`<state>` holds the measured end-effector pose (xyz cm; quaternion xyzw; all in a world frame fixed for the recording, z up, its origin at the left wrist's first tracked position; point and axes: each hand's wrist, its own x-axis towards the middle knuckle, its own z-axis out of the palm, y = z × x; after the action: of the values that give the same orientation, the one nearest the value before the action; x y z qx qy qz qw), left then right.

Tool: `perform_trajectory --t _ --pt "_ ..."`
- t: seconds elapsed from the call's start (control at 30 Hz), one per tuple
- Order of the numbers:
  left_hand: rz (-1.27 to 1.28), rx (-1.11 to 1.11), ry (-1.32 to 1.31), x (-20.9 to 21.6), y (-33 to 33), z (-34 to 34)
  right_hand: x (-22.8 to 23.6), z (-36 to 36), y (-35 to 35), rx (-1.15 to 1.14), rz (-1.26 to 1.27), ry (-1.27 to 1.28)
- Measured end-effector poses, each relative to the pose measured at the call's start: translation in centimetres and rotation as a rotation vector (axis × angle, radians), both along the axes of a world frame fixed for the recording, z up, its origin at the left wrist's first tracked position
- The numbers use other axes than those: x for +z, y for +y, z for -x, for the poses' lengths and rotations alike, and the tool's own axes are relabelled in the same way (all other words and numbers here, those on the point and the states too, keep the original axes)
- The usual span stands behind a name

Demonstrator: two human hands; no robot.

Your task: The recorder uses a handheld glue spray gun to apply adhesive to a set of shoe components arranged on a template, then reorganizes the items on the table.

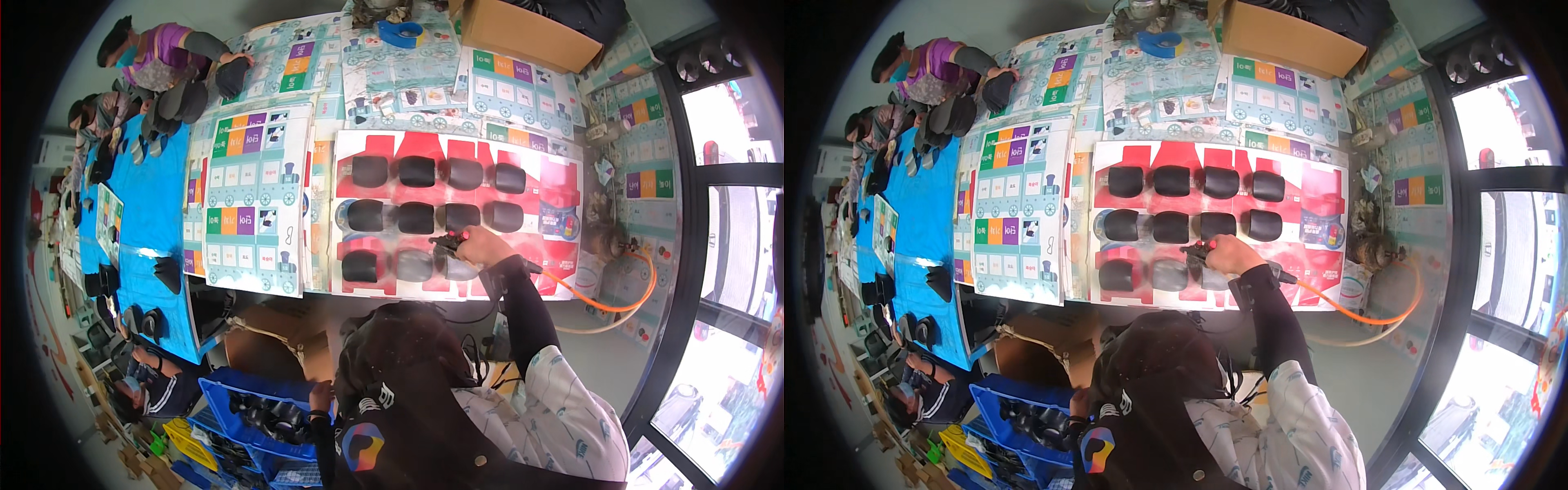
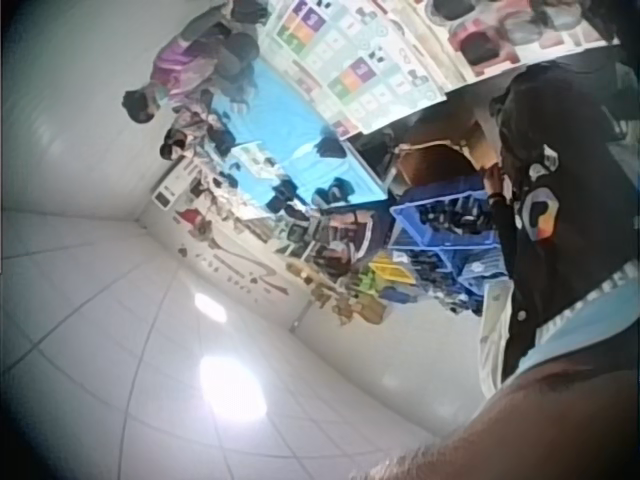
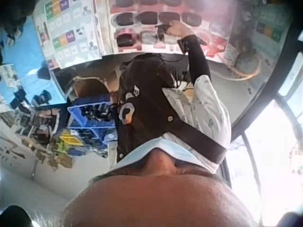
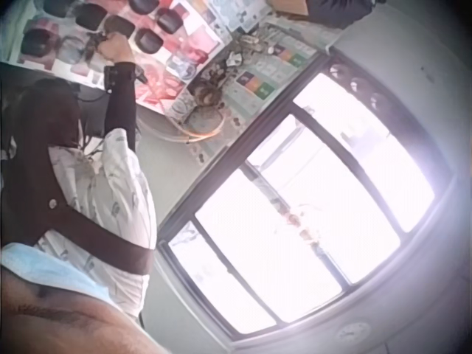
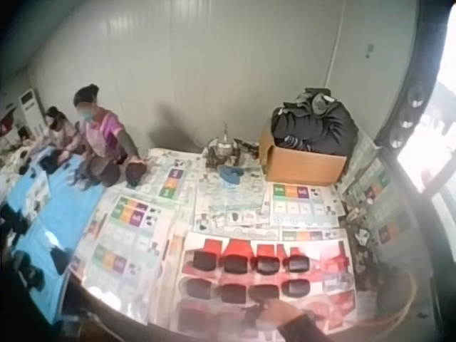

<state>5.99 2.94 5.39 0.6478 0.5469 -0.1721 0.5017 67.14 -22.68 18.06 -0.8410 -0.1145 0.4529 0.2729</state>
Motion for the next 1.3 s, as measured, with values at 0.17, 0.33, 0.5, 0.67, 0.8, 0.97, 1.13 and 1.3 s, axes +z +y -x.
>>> perform_trajectory --t 0.17,0.33,0.5,0.67,0.8,0.97,1.13,1.3 --pt "-0.01 0.0 0.008 -0.1 0.7 -1.1 0.9 1.5 -0.9 0.097 0.046 0.102" --pt "0.051 0.112 -0.089 -2.1 2.1 1.0 0.7 4.4 -2.1 0.015 -0.035 -0.158" --pt "0.116 0.211 -0.155 -4.5 3.7 4.0 0.0 7.3 -2.7 0.062 -0.038 -0.192" --pt "0.049 0.173 -0.265 -5.9 4.0 6.6 -1.7 9.9 -3.5 0.098 0.01 -0.337" --pt "0.031 0.096 -0.274 -6.3 3.8 6.8 1.6 13.2 -2.6 0.025 -0.025 -0.355" --pt "0.003 0.014 -0.476 -8.3 4.6 12.1 7.4 15.9 -2.5 0.121 -0.125 -0.684" --pt "-0.149 -0.049 -0.503 -7.2 2.9 11.8 16.0 19.7 -5.6 -0.31 -0.243 -1.03" --pt "-0.027 -0.162 -0.429 -5.5 3.8 10.2 20.2 23.6 -11.7 -0.553 -0.197 -1.333"
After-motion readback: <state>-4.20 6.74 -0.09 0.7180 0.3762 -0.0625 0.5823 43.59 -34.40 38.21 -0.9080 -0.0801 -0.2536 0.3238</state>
